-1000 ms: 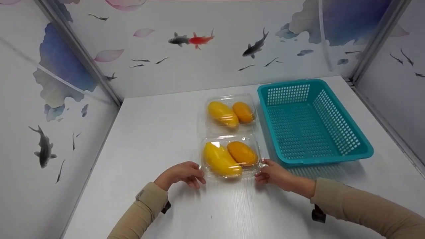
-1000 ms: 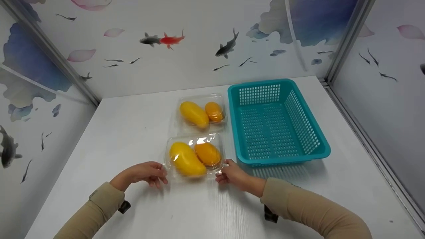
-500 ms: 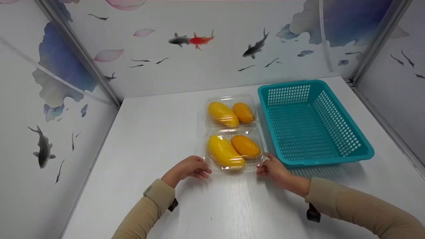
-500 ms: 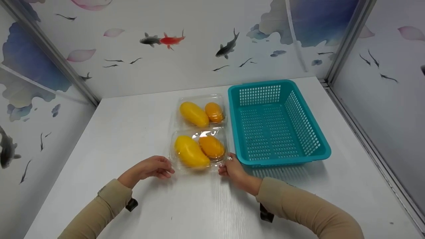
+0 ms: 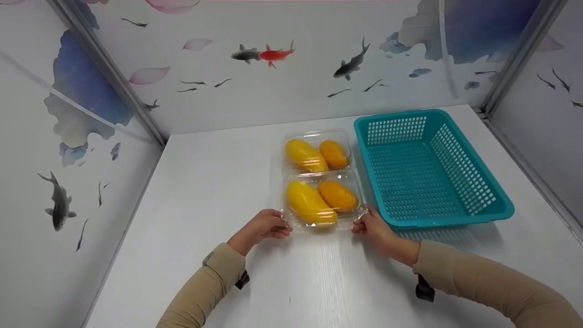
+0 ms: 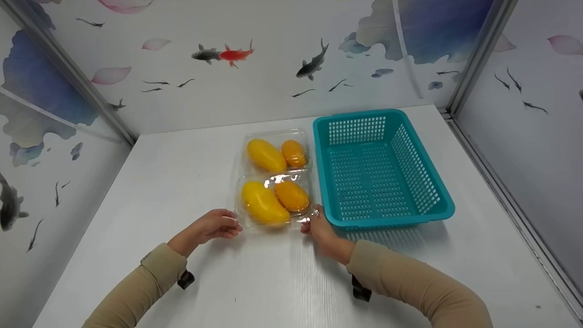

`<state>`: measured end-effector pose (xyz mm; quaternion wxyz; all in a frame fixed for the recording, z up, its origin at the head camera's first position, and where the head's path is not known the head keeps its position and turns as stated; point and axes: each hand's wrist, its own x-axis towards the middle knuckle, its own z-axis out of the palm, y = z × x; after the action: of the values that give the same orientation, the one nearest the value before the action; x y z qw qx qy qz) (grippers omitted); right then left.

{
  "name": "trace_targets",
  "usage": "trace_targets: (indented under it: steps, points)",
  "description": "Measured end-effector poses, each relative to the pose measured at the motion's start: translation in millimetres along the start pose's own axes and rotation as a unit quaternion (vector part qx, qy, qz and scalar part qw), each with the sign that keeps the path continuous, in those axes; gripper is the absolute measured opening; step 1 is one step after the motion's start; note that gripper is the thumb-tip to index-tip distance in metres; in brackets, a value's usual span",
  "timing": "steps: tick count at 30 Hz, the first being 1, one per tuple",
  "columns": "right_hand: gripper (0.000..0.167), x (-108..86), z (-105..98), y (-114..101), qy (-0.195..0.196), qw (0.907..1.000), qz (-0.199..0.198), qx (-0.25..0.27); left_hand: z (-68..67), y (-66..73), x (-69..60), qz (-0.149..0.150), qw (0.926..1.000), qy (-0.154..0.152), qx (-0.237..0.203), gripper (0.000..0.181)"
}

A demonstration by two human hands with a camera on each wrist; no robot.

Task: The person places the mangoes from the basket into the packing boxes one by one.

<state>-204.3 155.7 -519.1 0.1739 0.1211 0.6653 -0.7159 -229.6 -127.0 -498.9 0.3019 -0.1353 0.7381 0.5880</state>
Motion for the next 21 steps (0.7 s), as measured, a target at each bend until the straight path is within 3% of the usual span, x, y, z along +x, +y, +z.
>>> trace_targets:
  steps: [8,14,18,21]
  points:
    - [0.047,0.8,0,-1,0.001,0.9997,0.002,-0.025,-0.1,-1.5,1.2,0.015,0.9999,-0.007,0.001,0.034]
    - [0.04,-2.1,-2,2,-0.007,0.9997,0.025,-0.001,-4.0,-2.6,1.7,0.01,0.9997,-0.022,0.005,0.035]
    - [0.044,-15.5,-7,3,-0.074,0.9919,0.097,-0.035,-7.4,-3.6,-4.6,0.008,0.9994,-0.025,0.022,0.047]
    - [0.055,-27.3,-16,-5,-0.166,0.9688,0.141,-0.118,-15.2,-0.2,-12.7,0.009,0.998,-0.003,0.062,0.057]
